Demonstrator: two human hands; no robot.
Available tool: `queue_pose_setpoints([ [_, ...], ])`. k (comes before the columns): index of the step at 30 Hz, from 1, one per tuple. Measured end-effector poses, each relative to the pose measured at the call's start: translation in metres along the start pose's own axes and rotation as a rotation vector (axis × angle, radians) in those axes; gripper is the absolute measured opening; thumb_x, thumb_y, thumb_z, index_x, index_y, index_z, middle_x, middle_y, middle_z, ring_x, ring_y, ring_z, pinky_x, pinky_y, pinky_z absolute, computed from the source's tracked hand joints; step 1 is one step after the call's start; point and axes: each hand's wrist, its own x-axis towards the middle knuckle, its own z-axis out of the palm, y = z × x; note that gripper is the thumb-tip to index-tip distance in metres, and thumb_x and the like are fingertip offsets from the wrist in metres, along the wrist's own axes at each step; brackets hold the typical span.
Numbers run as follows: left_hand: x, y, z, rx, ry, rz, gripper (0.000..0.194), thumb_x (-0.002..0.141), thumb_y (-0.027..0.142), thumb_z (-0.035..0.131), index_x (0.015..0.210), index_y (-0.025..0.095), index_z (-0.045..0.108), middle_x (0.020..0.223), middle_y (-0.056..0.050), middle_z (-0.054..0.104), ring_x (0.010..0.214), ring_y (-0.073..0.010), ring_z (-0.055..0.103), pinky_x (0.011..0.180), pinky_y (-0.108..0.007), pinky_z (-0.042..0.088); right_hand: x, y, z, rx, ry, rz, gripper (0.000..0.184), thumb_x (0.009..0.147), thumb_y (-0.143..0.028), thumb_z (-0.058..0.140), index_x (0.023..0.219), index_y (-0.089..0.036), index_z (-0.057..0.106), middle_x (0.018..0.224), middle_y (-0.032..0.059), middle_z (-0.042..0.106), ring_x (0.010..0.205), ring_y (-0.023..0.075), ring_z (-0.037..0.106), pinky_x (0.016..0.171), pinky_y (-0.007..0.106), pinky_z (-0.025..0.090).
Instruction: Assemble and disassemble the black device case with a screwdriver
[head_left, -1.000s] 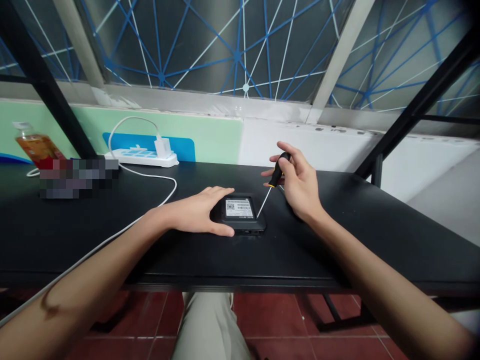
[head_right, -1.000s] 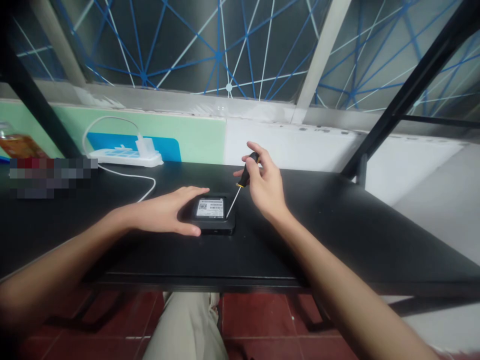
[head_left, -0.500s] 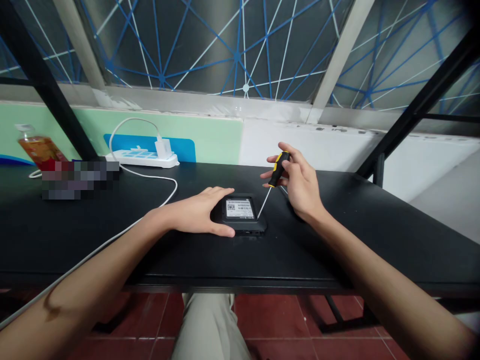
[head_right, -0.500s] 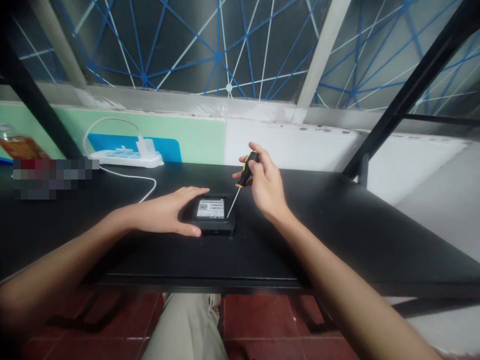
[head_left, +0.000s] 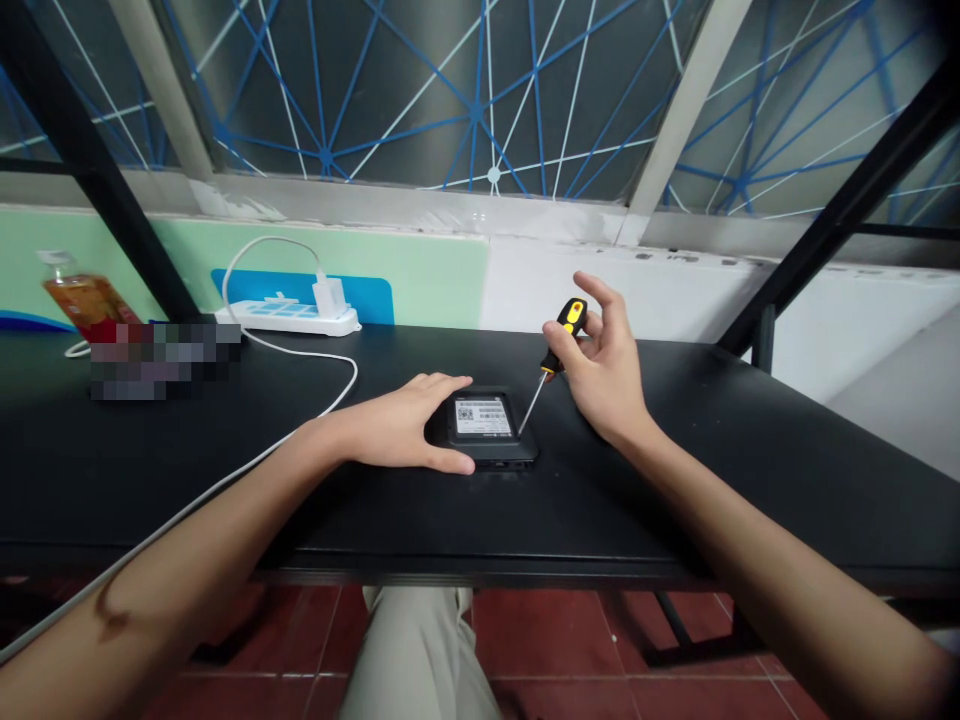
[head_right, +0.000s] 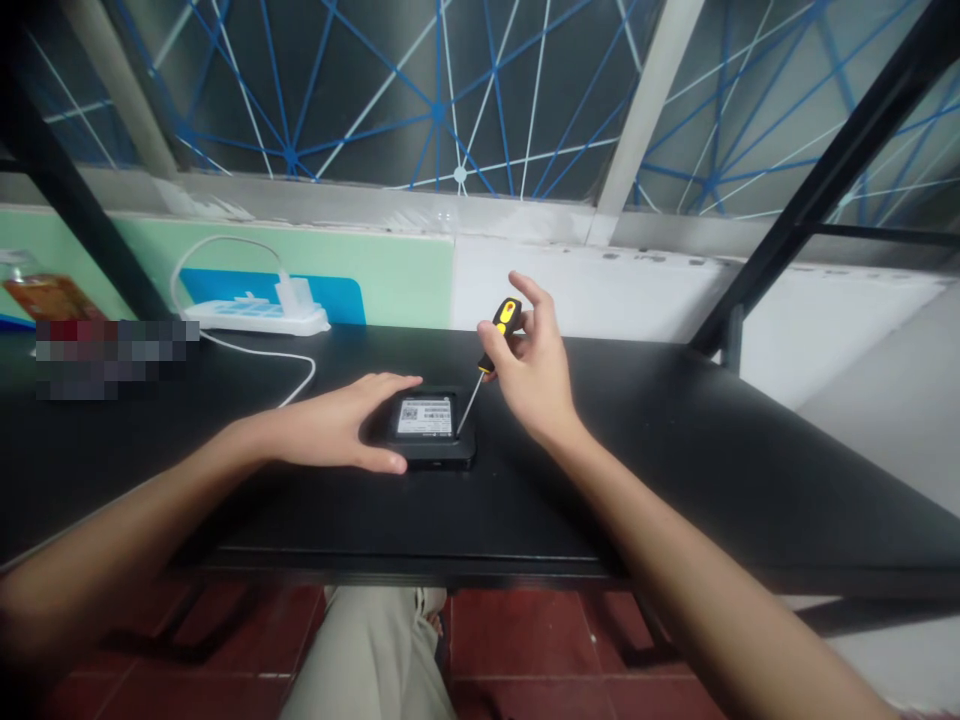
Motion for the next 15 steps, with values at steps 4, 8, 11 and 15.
queue_pose_setpoints([
  [4, 0.002, 0.001, 0.005, 0.000, 0.047, 0.034, 0.105, 0.074, 0.072, 0.064, 0.154, 0.019, 0.021, 0.154, -0.014, 0.033, 0.142, -0.0315, 0.032, 0.115, -0.044, 0.031, -0.003, 0.000, 0.006, 0.046, 0.047, -0.021, 0.054, 0.081, -0.043, 0.069, 0.126, -0.031, 0.043, 0.090, 0.0000, 0.053, 0.056, 0.0104, 0.056, 0.054, 0.035, 0.060],
  [8, 0.005, 0.002, 0.010, -0.010, 0.081, 0.068, 0.103, 0.074, 0.073, 0.063, 0.153, 0.018, 0.025, 0.152, -0.015, 0.036, 0.141, -0.0327, 0.032, 0.114, -0.046, 0.033, -0.011, -0.003, 0.015, 0.093, -0.002, -0.036, 0.047, 0.083, -0.042, 0.068, 0.121, -0.031, 0.043, 0.100, 0.0026, 0.059, 0.069, 0.0146, 0.063, 0.063, 0.036, 0.062],
  [11, 0.006, 0.001, 0.012, -0.017, 0.094, 0.093, 0.103, 0.074, 0.074, 0.062, 0.152, 0.019, 0.025, 0.151, -0.015, 0.037, 0.140, -0.0335, 0.033, 0.113, -0.047, 0.033, -0.015, -0.006, 0.019, 0.097, -0.040, -0.014, 0.045, 0.084, -0.042, 0.066, 0.120, -0.032, 0.041, 0.103, 0.0039, 0.060, 0.081, 0.0182, 0.066, 0.069, 0.037, 0.063],
  [15, 0.006, 0.001, 0.012, -0.020, 0.105, 0.104, 0.100, 0.074, 0.074, 0.062, 0.152, 0.022, 0.025, 0.150, -0.014, 0.039, 0.139, -0.0334, 0.034, 0.112, -0.048, 0.034, -0.017, -0.009, 0.020, 0.086, -0.061, 0.009, 0.045, 0.085, -0.042, 0.065, 0.121, -0.032, 0.041, 0.103, 0.0039, 0.060, 0.086, 0.0198, 0.066, 0.071, 0.038, 0.063],
])
